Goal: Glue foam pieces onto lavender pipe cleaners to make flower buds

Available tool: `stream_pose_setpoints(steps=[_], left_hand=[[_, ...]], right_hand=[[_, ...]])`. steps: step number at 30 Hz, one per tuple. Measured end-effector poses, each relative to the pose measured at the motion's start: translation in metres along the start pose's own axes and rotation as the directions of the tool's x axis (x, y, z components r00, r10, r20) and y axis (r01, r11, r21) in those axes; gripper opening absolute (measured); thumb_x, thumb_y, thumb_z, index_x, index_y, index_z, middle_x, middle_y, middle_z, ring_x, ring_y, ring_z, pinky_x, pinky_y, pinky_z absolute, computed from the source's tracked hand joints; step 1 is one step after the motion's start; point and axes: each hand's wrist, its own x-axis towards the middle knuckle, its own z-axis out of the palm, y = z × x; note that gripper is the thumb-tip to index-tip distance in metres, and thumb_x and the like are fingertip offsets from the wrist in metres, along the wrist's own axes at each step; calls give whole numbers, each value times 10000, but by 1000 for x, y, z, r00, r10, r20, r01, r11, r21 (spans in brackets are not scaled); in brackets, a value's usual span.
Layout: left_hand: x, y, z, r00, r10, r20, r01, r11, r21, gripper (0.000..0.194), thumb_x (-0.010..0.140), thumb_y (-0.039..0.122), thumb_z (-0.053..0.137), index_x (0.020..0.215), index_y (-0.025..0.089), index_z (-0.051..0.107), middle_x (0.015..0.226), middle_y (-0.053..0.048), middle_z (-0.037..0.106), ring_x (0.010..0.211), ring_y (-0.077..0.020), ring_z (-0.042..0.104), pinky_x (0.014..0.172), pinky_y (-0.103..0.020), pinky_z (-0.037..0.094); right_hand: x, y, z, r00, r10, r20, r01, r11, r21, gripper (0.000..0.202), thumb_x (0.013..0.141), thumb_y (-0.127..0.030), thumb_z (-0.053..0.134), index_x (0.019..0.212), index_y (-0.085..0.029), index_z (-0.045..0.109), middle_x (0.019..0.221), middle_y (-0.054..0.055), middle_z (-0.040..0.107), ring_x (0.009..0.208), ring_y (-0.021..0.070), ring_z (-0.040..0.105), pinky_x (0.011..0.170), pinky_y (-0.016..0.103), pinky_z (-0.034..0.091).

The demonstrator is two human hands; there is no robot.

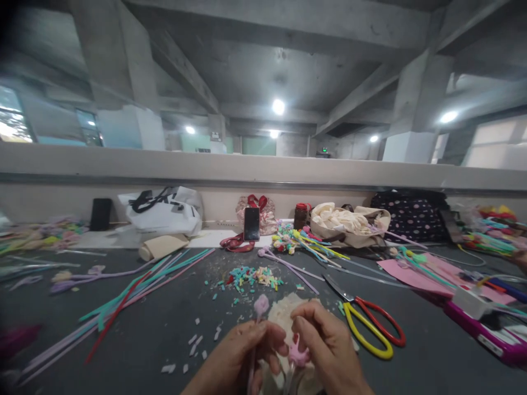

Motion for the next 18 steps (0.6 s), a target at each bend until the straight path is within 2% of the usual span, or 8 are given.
stream_pose_setpoints(steps=[3, 6, 12, 15, 18], left_hand=[[-4, 10, -3, 988, 45, -145, -26, 990, 136, 466, 684, 524, 468, 862, 130, 641, 844, -91, 618, 512, -91, 506, 467, -207, 378], [-7, 19, 0, 968, 88, -234, -46, 983, 178, 509, 640, 566, 490, 877, 145, 651, 946, -106, 609, 565, -120, 528, 581, -269, 412], [-10, 23, 10, 968, 100, -230, -63, 985, 161, 465, 664, 525, 498, 875, 140, 650, 945, -111, 628, 695, -189, 564, 629, -305, 408], [-11, 22, 9, 964, 129, -232, -94, 983, 158, 445, 689, 492, 492, 877, 121, 650, 955, -137, 625, 837, -228, 550, 617, -288, 407], [-12, 21, 6, 973, 103, -206, -72, 986, 152, 465, 660, 508, 519, 870, 114, 651, 957, -150, 627, 838, -234, 552, 590, -274, 405]], right_hand=[[-4, -4, 10, 996, 76, 56, -82, 989, 121, 276, 776, -434, 477, 709, -171, 528, 467, -53, 453, 394, 68, 384, 389, 178, 278], [-6, -5, 20, 977, 123, 173, -161, 961, 224, 347, 740, -490, 503, 618, -166, 486, 480, -56, 432, 409, 58, 377, 399, 169, 278], [-2, -1, 31, 925, 226, 305, -356, 796, 489, 350, 694, -485, 562, 620, -153, 478, 493, -52, 500, 290, 9, 364, 294, 119, 223], [0, 1, 28, 929, 221, 296, -361, 717, 597, 310, 698, -426, 589, 617, -141, 496, 489, -52, 511, 263, 5, 387, 256, 100, 213], [1, 3, 26, 933, 208, 295, -354, 679, 643, 261, 716, -364, 589, 634, -124, 532, 485, -42, 526, 265, 6, 411, 254, 91, 243]])
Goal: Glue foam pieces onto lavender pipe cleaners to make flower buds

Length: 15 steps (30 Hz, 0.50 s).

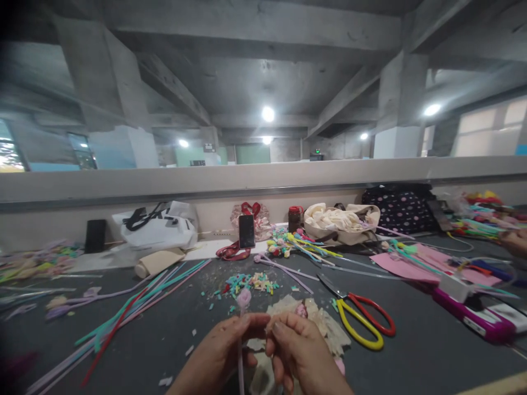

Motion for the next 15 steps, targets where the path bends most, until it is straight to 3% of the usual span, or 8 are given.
stream_pose_setpoints(steps=[9, 12, 15], left_hand=[[-4, 1, -3, 998, -9, -57, 10, 1000, 24, 438, 697, 457, 483, 879, 89, 634, 877, -156, 633, 802, -235, 567, 563, -275, 407], [-8, 2, -3, 990, -29, -135, 28, 1000, -13, 385, 710, 420, 476, 841, 97, 639, 869, -154, 634, 812, -231, 566, 568, -274, 410], [-9, 2, -5, 992, -38, -120, 32, 998, -50, 368, 697, 413, 489, 821, 103, 643, 870, -155, 632, 822, -232, 561, 543, -263, 406]], right_hand=[[-2, -5, -1, 998, -8, -66, 7, 1000, -14, 229, 736, -337, 556, 735, -111, 586, 581, -1, 587, 315, 32, 472, 269, 109, 266], [1, -2, -6, 995, -29, -98, 20, 995, -96, 228, 705, -347, 597, 647, -140, 523, 496, -49, 540, 315, 32, 452, 303, 118, 272], [8, 4, -15, 994, -77, -80, 60, 980, -191, 296, 649, -371, 648, 582, -159, 454, 376, -96, 437, 300, 32, 403, 340, 135, 286]])
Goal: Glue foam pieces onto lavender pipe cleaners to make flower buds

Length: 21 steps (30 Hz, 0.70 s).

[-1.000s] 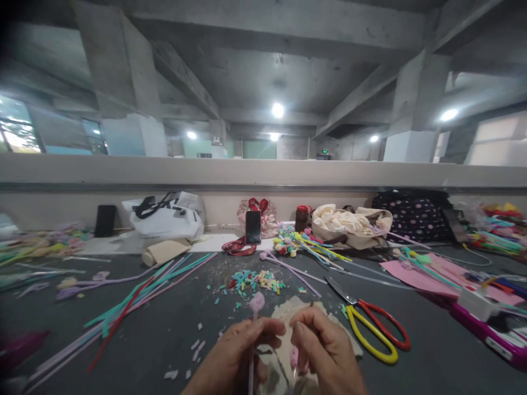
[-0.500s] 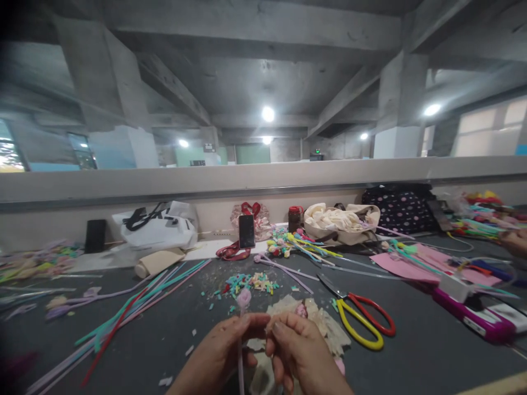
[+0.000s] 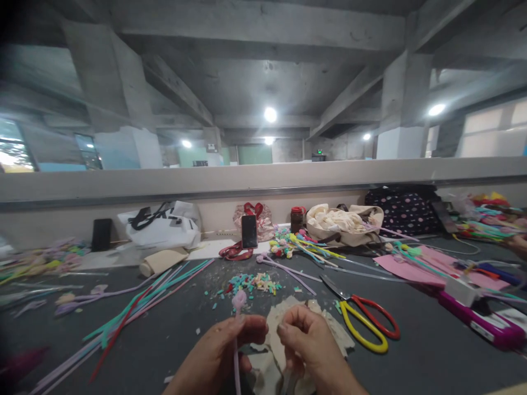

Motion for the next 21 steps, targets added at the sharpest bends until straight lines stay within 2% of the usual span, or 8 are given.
stream_pose_setpoints(steps=[3, 6, 10, 14, 18, 21], left_hand=[[1, 1, -3, 999, -7, 42, 8, 1000, -23, 363, 670, 417, 518, 809, 110, 649, 875, -149, 629, 812, -231, 557, 521, -253, 399], [-1, 2, -7, 998, -1, 57, 2, 1000, -12, 371, 685, 426, 497, 819, 117, 651, 901, -146, 631, 837, -236, 553, 550, -263, 405], [-4, 4, -9, 1000, 9, -3, -9, 998, 62, 411, 687, 468, 483, 854, 131, 652, 977, -131, 622, 793, -221, 565, 670, -324, 422], [-4, 6, -5, 998, 12, -63, -7, 997, 77, 450, 644, 524, 518, 870, 160, 656, 1033, -106, 607, 836, -235, 561, 764, -364, 407], [1, 8, 3, 997, 44, -58, -38, 995, 97, 453, 602, 516, 580, 843, 143, 667, 902, -98, 651, 895, -246, 549, 791, -320, 388], [7, 3, 8, 1000, 2, 27, -4, 999, 48, 512, 576, 509, 614, 905, 119, 646, 779, -81, 661, 803, -225, 576, 752, -303, 398]], right_hand=[[4, 3, -2, 1000, 2, 31, 0, 996, -87, 339, 663, -434, 608, 565, -164, 427, 388, -93, 433, 285, 21, 365, 326, 136, 251], [0, 0, 4, 997, 53, 55, -43, 984, -175, 390, 649, -508, 571, 552, -172, 398, 413, -84, 438, 264, 15, 342, 286, 134, 186], [-7, 0, 19, 990, 112, 87, -90, 969, -228, 404, 674, -541, 517, 559, -170, 406, 415, -84, 404, 312, 19, 305, 315, 139, 183], [-8, 2, 35, 987, 53, 154, -11, 965, -262, 367, 692, -491, 530, 561, -154, 467, 458, -59, 425, 399, 46, 337, 393, 166, 231], [-2, 7, 44, 973, -56, 222, 92, 983, -157, 308, 614, -438, 638, 690, -156, 542, 594, -33, 507, 516, 87, 438, 483, 193, 314], [2, 15, 43, 987, -10, 161, 17, 999, -42, 342, 617, -483, 625, 642, -162, 510, 540, -45, 497, 440, 69, 411, 444, 190, 296]])
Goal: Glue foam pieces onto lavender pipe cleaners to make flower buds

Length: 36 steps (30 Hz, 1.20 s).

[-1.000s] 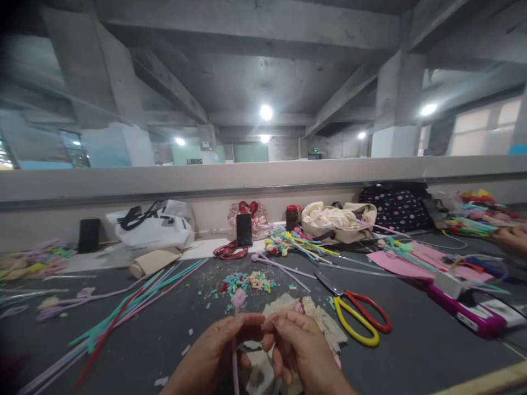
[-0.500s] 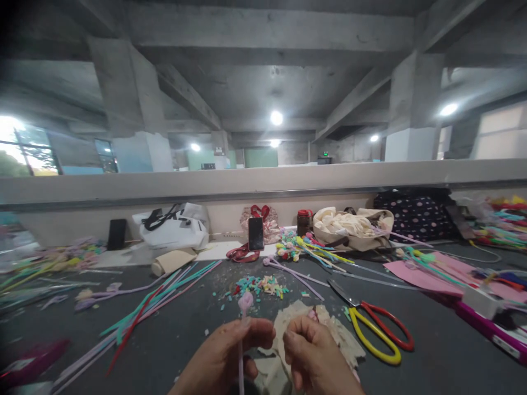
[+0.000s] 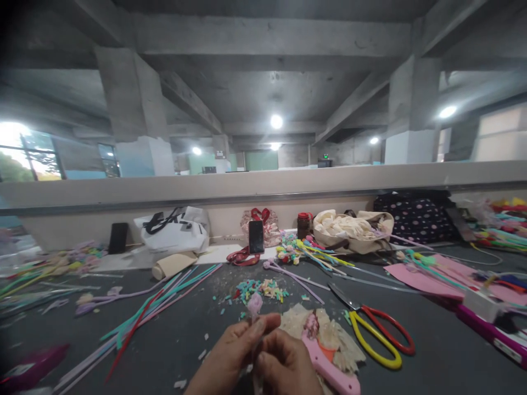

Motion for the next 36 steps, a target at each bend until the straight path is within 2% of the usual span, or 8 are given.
stream_pose_setpoints(steps=[6, 8, 13, 18, 23, 27, 31, 36], left_hand=[[6, -10, 2, 994, 14, 111, 5, 985, -170, 556, 528, 466, 677, 970, 136, 611, 739, -49, 643, 627, -139, 552, 635, -251, 401], [4, -9, 1, 995, 33, 91, -16, 984, -178, 518, 527, 462, 679, 917, 126, 629, 709, -46, 634, 581, -128, 533, 597, -251, 401], [1, -3, -2, 998, 29, -60, -38, 989, -145, 406, 490, 444, 702, 712, 107, 657, 572, -15, 591, 531, -117, 503, 561, -237, 387], [2, -2, -9, 987, 24, -158, -32, 998, -46, 334, 456, 417, 721, 587, 127, 621, 469, 33, 525, 395, -40, 356, 407, -171, 246], [2, -2, -12, 984, 54, -169, -46, 997, 55, 280, 495, 380, 692, 527, 134, 563, 434, 46, 491, 357, -35, 333, 362, -166, 214], [1, -3, -11, 984, 60, -168, -49, 996, 69, 276, 508, 374, 687, 553, 134, 560, 423, 45, 490, 343, -36, 338, 348, -168, 206], [2, -9, -11, 988, 18, -152, -21, 1000, -21, 335, 510, 432, 683, 590, 130, 563, 413, 56, 468, 322, -17, 294, 352, -166, 168], [5, -19, -14, 990, -12, -144, -7, 991, -134, 365, 481, 445, 694, 621, 136, 560, 465, 17, 538, 359, -50, 378, 374, -177, 191]], right_hand=[[1, 2, -7, 999, 13, -35, -10, 997, 79, 350, 637, -482, 621, 636, -167, 468, 443, -90, 425, 335, 24, 330, 356, 146, 235], [-1, -2, -8, 999, 22, -25, -20, 997, 71, 355, 642, -489, 612, 638, -173, 450, 433, -97, 418, 312, 21, 328, 327, 135, 217], [-1, -2, -8, 995, 86, 51, -92, 987, 130, 337, 651, -449, 624, 644, -165, 444, 453, -90, 463, 296, 14, 361, 327, 134, 224], [5, 11, -8, 988, 115, 100, -137, 958, 252, 359, 640, -475, 630, 631, -158, 463, 459, -67, 501, 317, 25, 402, 351, 143, 232], [4, 13, -7, 991, 119, 67, -126, 987, 104, 398, 579, -502, 665, 602, -147, 487, 447, -41, 547, 313, 21, 384, 347, 143, 201], [0, 9, -6, 987, 124, 105, -134, 986, 96, 398, 568, -500, 673, 634, -137, 522, 481, -26, 576, 337, 23, 399, 367, 144, 227], [-1, 9, -4, 981, 143, 128, -157, 981, 113, 395, 571, -495, 675, 628, -129, 536, 486, -18, 583, 346, 19, 417, 372, 137, 245], [-3, 12, -1, 976, 132, 174, -155, 980, 126, 400, 570, -494, 675, 692, -124, 585, 518, -13, 581, 394, 44, 468, 402, 145, 294]])
